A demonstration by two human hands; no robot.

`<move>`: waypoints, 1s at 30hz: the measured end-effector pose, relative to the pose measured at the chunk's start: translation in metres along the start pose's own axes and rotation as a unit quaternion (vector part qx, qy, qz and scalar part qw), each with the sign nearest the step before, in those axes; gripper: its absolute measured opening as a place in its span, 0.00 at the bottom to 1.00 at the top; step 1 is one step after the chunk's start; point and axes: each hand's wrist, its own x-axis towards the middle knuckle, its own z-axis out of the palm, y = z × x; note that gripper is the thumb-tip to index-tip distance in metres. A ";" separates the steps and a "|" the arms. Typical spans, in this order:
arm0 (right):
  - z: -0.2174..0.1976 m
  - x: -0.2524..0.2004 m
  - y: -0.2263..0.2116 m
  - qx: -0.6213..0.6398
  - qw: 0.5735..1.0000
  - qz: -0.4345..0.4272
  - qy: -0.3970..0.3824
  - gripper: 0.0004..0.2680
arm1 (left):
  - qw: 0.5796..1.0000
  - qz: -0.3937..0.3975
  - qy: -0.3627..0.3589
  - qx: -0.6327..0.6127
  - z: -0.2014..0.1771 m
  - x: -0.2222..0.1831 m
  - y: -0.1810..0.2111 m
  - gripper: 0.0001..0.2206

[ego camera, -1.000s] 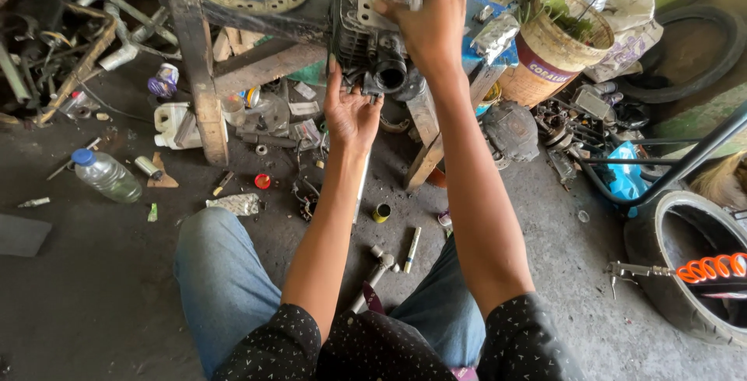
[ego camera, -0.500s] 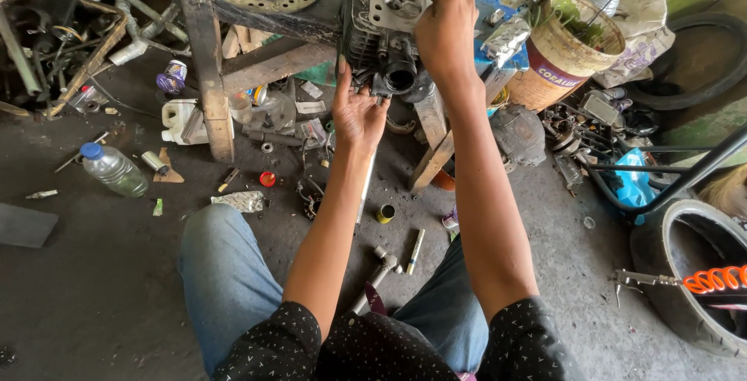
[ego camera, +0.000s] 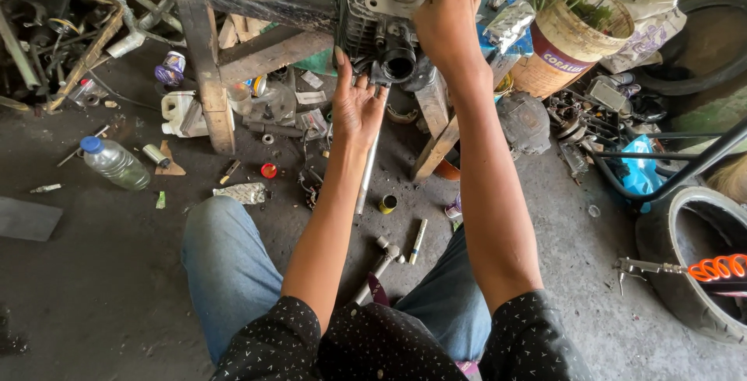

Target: Inspecting and manipulating an engine cylinder head and small metal components

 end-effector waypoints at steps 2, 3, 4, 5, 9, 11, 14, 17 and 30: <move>0.004 -0.001 0.005 -0.013 1.000 -0.007 -0.001 0.24 | 1.000 -0.001 -0.002 -0.014 -0.012 0.004 -0.003 0.45; 0.006 -0.001 0.007 -0.026 1.000 -0.014 -0.002 0.24 | 1.000 -0.002 -0.005 -0.029 -0.017 0.007 -0.005 0.40; 0.005 -0.001 0.007 -0.026 1.000 -0.014 -0.002 0.24 | 1.000 -0.002 -0.006 -0.029 -0.022 0.011 -0.005 0.40; 0.004 0.000 0.007 -0.026 1.000 -0.009 -0.004 0.25 | 1.000 -0.006 -0.003 -0.023 -0.026 0.015 -0.006 0.41; 0.001 -0.004 0.000 -0.005 1.000 0.003 -0.007 0.25 | 1.000 -0.012 -0.022 -0.015 -0.039 0.017 -0.006 0.38; 0.001 -0.003 0.001 -0.011 1.000 -0.005 0.000 0.23 | 1.000 -0.011 -0.023 -0.008 -0.038 0.018 -0.004 0.41; 0.010 -0.010 0.017 -0.020 0.999 -0.023 0.038 0.19 | 0.999 -0.013 -0.027 0.014 -0.032 0.014 -0.001 0.43; 0.014 -0.054 0.020 0.025 0.989 0.008 0.144 0.12 | 0.998 -0.017 -0.037 0.039 -0.049 0.019 0.001 0.45; 0.292 -0.409 0.056 0.177 0.858 0.468 -0.117 0.13 | 0.986 0.002 -0.162 0.044 -0.074 0.038 0.015 0.32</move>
